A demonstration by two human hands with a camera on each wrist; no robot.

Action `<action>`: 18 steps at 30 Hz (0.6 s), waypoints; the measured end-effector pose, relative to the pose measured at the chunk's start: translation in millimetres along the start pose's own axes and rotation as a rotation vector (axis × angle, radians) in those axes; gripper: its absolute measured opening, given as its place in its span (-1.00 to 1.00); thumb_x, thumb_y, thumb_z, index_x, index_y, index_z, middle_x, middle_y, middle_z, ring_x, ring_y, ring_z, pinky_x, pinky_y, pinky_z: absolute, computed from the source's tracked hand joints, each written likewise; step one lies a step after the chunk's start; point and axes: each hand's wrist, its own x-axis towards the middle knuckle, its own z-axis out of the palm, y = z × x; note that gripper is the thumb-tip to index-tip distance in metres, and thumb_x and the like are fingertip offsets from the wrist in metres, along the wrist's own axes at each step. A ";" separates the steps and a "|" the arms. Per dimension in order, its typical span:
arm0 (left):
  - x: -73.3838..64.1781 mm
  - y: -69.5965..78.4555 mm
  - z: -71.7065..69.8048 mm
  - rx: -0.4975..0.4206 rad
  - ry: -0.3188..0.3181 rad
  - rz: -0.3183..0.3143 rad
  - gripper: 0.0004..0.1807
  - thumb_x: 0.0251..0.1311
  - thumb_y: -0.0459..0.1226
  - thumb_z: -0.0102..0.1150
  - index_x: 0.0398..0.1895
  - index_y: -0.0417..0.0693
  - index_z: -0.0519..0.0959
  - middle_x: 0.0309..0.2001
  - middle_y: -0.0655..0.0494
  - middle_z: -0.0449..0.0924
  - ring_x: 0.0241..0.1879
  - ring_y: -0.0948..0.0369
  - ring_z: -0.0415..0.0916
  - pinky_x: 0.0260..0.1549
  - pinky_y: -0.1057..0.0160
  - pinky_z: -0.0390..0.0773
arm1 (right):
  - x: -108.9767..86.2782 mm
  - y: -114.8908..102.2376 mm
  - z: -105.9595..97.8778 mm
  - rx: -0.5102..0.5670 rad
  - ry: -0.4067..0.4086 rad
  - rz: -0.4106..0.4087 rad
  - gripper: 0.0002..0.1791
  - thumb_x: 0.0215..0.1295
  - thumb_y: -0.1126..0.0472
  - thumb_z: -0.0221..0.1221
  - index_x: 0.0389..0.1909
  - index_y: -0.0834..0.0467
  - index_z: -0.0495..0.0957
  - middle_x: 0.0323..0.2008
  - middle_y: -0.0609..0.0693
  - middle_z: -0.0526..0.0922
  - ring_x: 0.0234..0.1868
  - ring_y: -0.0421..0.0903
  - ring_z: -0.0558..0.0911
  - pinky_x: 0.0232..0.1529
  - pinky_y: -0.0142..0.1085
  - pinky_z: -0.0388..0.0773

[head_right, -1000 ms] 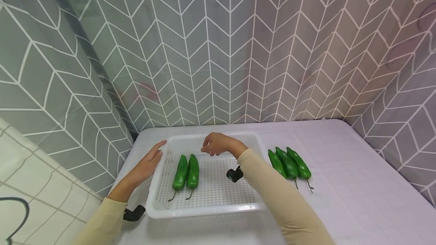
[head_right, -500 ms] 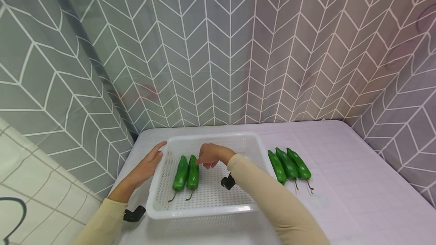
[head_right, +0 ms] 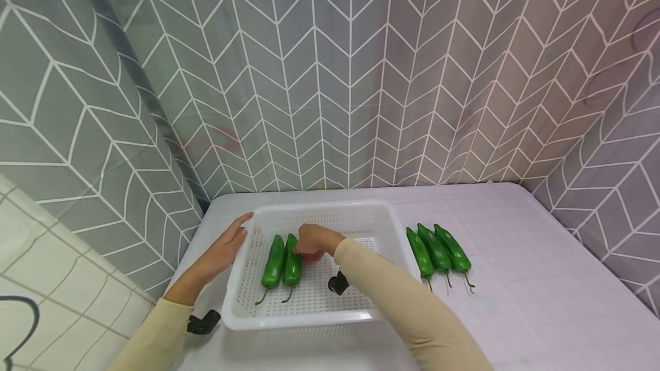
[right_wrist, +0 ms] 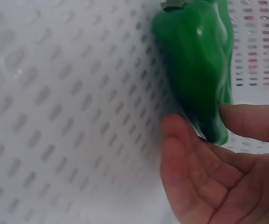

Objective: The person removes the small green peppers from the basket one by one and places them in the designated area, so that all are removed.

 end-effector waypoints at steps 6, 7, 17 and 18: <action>0.0 -1.4 0.6 0.018 0.011 0.004 -0.44 0.68 -0.20 -0.40 0.63 -0.09 -0.09 0.26 -0.29 0.40 0.05 -0.06 0.60 -0.06 0.00 0.65 | 3.5 -0.1 3.5 -0.054 0.018 -0.043 -0.78 0.39 0.29 0.25 -0.44 0.31 0.64 -0.62 0.05 0.65 -0.60 -0.14 0.63 -0.48 -0.34 0.66; -0.1 -1.8 0.5 0.022 0.014 0.002 -0.44 0.67 -0.20 -0.40 0.63 -0.09 -0.08 0.26 -0.28 0.40 0.06 -0.06 0.59 -0.02 -0.02 0.64 | 4.0 -0.3 3.6 -0.063 0.017 -0.051 -0.78 0.39 0.28 0.25 -0.44 0.31 0.65 -0.63 0.04 0.65 -0.61 -0.15 0.62 -0.49 -0.35 0.65; 0.8 -1.1 0.2 0.032 0.018 0.002 -0.45 0.68 -0.20 -0.42 0.63 -0.05 -0.07 0.26 -0.27 0.41 -0.01 -0.02 0.63 -0.16 0.10 0.67 | 7.9 2.2 2.6 -0.060 -0.005 -0.049 -0.80 0.41 0.28 0.25 -0.37 0.34 0.69 -0.63 0.04 0.67 -0.58 -0.12 0.67 -0.49 -0.34 0.67; 0.8 -0.8 0.3 0.034 0.017 0.002 -0.45 0.68 -0.20 -0.42 0.63 -0.05 -0.07 0.25 -0.27 0.41 -0.03 -0.01 0.63 -0.18 0.11 0.67 | 7.4 2.1 2.1 -0.048 -0.004 -0.043 -0.81 0.40 0.29 0.25 -0.34 0.35 0.68 -0.61 0.05 0.67 -0.56 -0.10 0.69 -0.48 -0.33 0.68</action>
